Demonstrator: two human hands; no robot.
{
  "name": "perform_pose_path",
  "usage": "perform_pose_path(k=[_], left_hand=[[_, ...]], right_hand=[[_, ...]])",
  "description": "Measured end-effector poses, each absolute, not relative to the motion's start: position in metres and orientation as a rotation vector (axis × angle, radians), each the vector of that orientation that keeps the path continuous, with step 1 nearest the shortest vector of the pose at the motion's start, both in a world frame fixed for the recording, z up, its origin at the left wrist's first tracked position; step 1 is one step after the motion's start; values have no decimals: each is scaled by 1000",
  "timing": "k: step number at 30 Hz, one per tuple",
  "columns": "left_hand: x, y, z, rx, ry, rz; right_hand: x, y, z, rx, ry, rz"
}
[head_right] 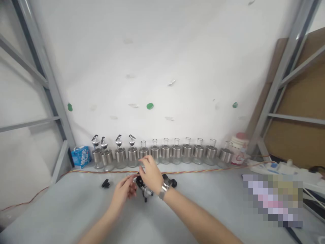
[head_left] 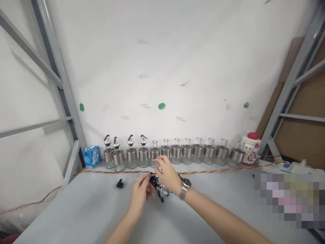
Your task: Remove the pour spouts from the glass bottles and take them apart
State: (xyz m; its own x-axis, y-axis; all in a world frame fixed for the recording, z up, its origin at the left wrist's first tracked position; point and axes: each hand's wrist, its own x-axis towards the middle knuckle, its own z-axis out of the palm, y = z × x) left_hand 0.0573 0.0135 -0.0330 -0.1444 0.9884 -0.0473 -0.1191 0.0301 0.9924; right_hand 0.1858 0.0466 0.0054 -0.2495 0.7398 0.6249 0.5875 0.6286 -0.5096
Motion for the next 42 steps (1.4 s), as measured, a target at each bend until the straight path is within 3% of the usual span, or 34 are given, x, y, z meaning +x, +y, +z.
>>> perform_pose_path(k=[14,19,23,28,30,33,37,42], left_hand=[[56,14,-36,1095,1265,1395],[51,12,-33,1223,1392,1573],[43,10,-26,1625,1809,1818],[39,4,-19,2053,1938,1659],[41,0,-19,2224,1921,1601],[44,-5,-20,2404,1949,1613],[45,-9,-17,2510,2028,1578],[42,-12,-10,2620,2115,1435]], right_hand=[[103,133,15,-1132,-1835,469],[118,103,22,-1036,-1823,543],[138,58,43,-842,-1881,673],[172,6,63,-672,-1887,937],[189,-6,58,-677,-1940,906],[217,-12,37,-779,-1997,601],[243,-6,5,-851,-1774,396],[241,11,-11,-1047,-1493,938]])
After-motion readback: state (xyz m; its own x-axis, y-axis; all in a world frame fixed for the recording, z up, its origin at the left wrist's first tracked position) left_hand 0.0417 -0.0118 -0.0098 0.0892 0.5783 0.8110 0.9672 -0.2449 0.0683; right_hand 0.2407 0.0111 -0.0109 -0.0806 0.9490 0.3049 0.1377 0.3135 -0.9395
